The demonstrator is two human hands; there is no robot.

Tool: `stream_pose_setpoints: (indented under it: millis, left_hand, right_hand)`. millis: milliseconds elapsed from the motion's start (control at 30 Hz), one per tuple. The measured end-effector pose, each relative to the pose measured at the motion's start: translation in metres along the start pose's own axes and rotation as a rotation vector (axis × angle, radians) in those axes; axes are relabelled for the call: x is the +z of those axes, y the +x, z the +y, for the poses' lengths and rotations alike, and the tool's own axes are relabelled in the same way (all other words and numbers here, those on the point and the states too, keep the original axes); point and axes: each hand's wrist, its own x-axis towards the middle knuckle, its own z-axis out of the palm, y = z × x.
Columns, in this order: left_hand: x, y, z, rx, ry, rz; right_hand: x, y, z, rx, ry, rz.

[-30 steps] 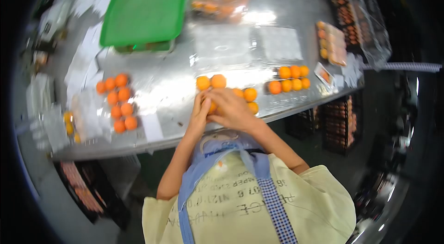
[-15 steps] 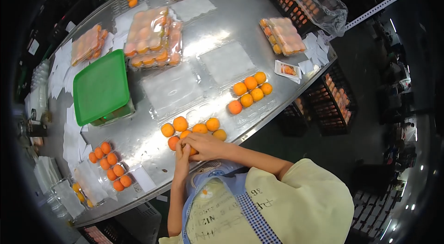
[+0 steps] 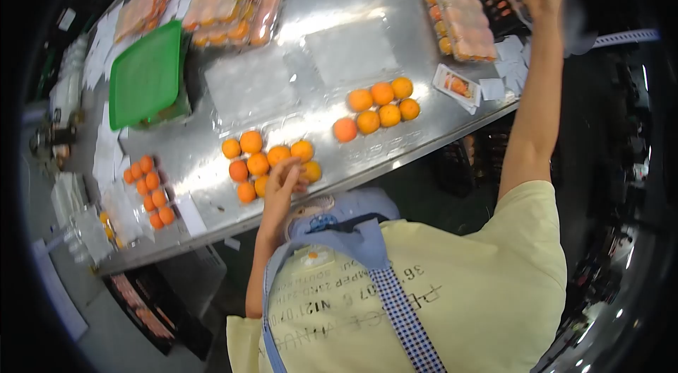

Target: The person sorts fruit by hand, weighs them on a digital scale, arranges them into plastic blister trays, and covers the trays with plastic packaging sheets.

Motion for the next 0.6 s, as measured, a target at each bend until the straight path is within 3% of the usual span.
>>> stream_pose_setpoints:
  millis: [100, 167, 200, 267, 333, 367, 400, 533, 600]
  left_hand:
    - [-0.01, -0.002, 0.001, 0.09, 0.001, 0.102]
    - [-0.025, -0.006, 0.001, 0.135, -0.011, 0.282]
    - [-0.035, -0.008, 0.0, 0.155, -0.054, 0.347]
    - [-0.054, -0.015, -0.005, 0.156, -0.102, 0.493]
    - [-0.071, -0.019, -0.011, 0.159, -0.149, 0.599]
    - [-0.077, -0.023, -0.015, 0.146, -0.136, 0.619]
    - [-0.081, -0.027, -0.019, 0.149, -0.125, 0.63]
    - [-0.079, -0.017, -0.018, 0.169, -0.145, 0.593]
    - [-0.075, -0.015, -0.016, 0.169, -0.196, 0.513]
  right_hand:
    - [0.074, -0.095, 0.041, 0.116, -0.343, -0.031]
    - [0.108, -0.145, 0.087, 0.002, -0.413, -0.211]
    - [0.118, -0.175, 0.124, 0.111, -0.571, -0.251]
    - [0.142, -0.239, 0.184, 0.04, -0.673, -0.566]
    - [0.186, -0.301, 0.198, 0.2, -0.717, -0.767]
    - [0.207, -0.322, 0.199, 0.101, -0.831, -0.86]
    - [0.213, -0.344, 0.223, -0.134, -0.792, -0.854]
    - [0.249, -0.377, 0.233, -0.314, -0.979, -0.975]
    - [0.254, -0.38, 0.224, -0.343, -1.052, -0.928]
